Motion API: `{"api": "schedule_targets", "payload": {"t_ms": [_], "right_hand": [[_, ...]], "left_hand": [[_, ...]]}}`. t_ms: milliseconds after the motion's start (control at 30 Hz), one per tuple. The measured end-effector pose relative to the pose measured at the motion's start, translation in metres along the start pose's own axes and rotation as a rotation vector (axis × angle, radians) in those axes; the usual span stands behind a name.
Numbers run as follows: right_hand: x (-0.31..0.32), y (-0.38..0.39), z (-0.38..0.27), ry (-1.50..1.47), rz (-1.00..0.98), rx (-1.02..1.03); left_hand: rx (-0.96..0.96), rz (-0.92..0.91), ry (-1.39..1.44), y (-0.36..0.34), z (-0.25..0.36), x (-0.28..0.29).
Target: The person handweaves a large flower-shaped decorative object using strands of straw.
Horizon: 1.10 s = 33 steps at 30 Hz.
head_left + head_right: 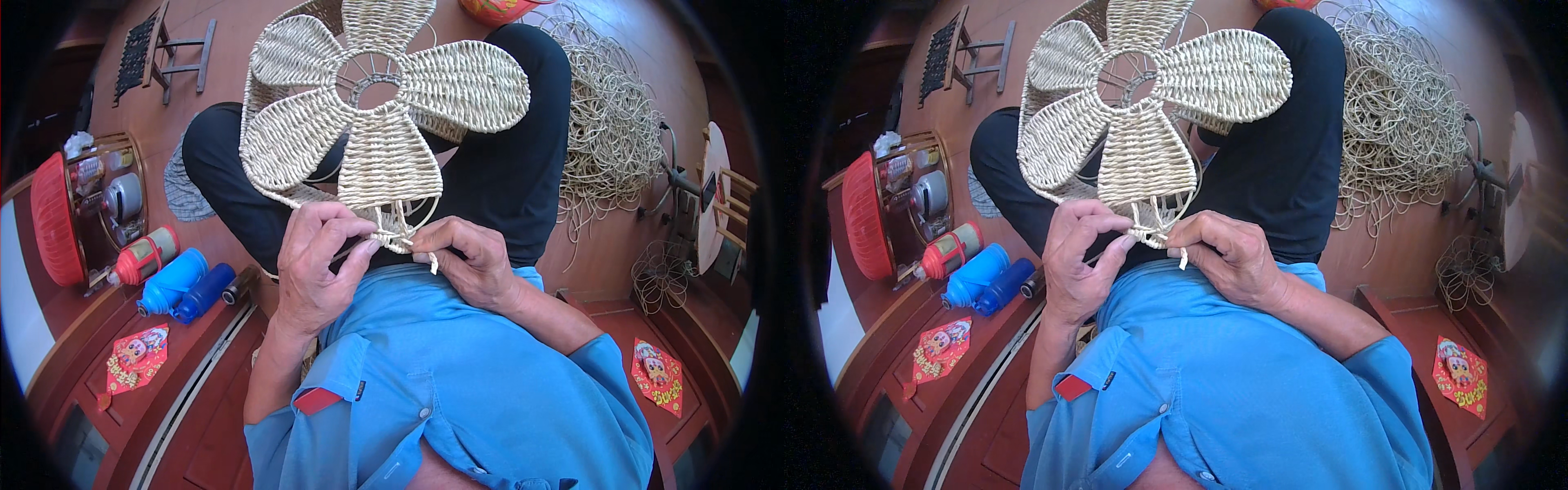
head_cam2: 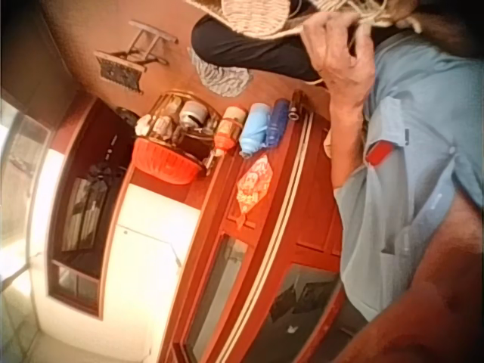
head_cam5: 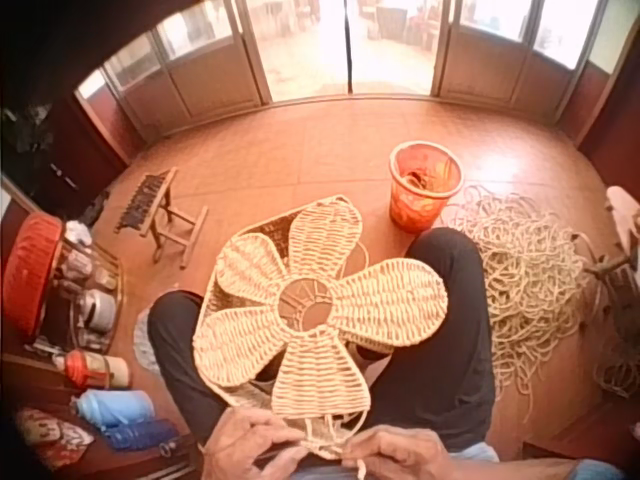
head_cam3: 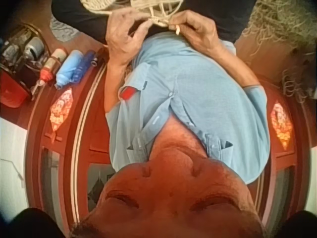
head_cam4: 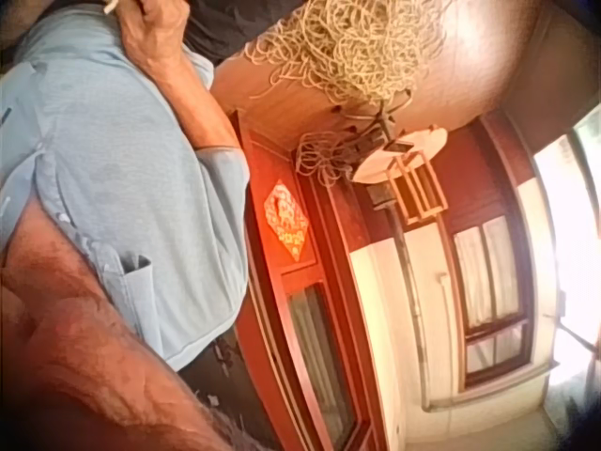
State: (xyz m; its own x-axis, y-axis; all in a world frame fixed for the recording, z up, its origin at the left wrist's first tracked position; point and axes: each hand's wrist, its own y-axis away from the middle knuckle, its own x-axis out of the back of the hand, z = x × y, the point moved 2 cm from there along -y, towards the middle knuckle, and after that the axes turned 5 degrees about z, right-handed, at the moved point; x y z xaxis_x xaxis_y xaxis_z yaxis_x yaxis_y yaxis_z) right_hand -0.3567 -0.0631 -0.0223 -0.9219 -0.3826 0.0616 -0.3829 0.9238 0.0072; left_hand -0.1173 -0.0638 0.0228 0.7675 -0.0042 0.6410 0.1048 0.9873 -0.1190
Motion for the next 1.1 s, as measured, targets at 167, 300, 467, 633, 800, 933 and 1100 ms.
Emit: {"api": "schedule_targets", "payload": {"t_ms": [167, 300, 467, 633, 800, 933, 1100], "right_hand": [[-0.001, 0.004, 0.005, -0.126, 0.029, -0.111], [0.003, 0.004, 0.001, -0.064, -0.001, -0.077], [0.006, 0.006, 0.0, -0.014, -0.019, -0.026], [0.002, 0.01, 0.003, -0.04, 0.043, -0.053], [0.0, 0.016, 0.01, -0.194, 0.091, -0.185], [-0.002, 0.016, 0.012, -0.407, 0.107, -0.337], [0.0, 0.011, 0.01, -0.337, 0.05, -0.307]], "left_hand": [[-0.035, -0.076, 0.0, -0.003, -0.001, 0.002], [-0.06, -0.091, -0.032, -0.002, -0.006, 0.001], [-0.196, -0.159, -0.115, -0.004, 0.001, -0.001], [-0.235, -0.103, -0.121, 0.0, -0.007, -0.008], [-0.176, -0.053, -0.166, 0.001, -0.004, -0.004], [-0.087, -0.091, -0.029, -0.004, -0.001, 0.0], [0.078, -0.177, 0.035, -0.016, 0.006, 0.008]]}}
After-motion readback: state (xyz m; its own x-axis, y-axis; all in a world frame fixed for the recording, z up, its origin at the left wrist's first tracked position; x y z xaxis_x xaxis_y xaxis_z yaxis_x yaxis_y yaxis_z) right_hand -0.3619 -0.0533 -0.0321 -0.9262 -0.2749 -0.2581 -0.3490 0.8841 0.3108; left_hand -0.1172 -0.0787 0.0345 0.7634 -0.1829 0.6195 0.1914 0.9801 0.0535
